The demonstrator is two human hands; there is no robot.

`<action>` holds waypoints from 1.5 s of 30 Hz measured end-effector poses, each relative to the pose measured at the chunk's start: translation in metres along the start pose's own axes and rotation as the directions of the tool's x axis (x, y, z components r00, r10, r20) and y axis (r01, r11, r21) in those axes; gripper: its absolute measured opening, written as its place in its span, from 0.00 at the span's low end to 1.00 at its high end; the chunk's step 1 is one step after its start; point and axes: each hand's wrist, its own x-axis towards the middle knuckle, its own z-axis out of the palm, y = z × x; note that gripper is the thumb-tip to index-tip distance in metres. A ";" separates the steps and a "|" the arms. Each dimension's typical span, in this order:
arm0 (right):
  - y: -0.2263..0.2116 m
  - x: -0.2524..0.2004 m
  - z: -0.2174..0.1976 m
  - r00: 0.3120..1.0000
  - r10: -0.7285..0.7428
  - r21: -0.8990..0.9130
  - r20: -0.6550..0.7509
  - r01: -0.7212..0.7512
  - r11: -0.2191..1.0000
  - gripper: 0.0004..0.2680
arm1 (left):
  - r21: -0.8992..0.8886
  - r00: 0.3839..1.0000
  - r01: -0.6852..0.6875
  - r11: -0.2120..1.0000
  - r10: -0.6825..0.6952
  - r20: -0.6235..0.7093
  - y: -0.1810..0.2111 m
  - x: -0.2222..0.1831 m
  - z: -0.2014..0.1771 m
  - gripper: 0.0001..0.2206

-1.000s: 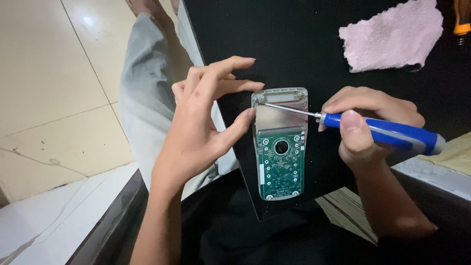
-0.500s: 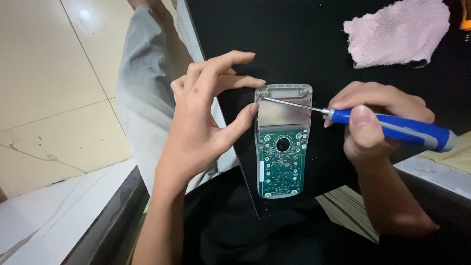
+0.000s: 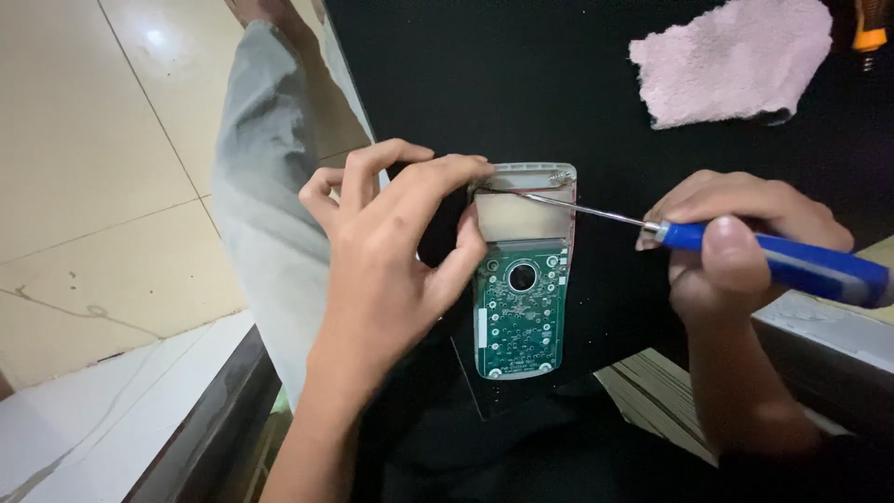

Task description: Reassembling a calculator by placing the PCB and screen into the front housing and using a screwdriver to fasten them.

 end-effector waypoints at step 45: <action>-0.001 -0.019 0.002 0.929 0.314 0.188 -0.195 -0.279 0.942 0.06 | 0.375 0.977 -0.123 0.919 0.047 0.207 0.026 -0.015 0.013 0.23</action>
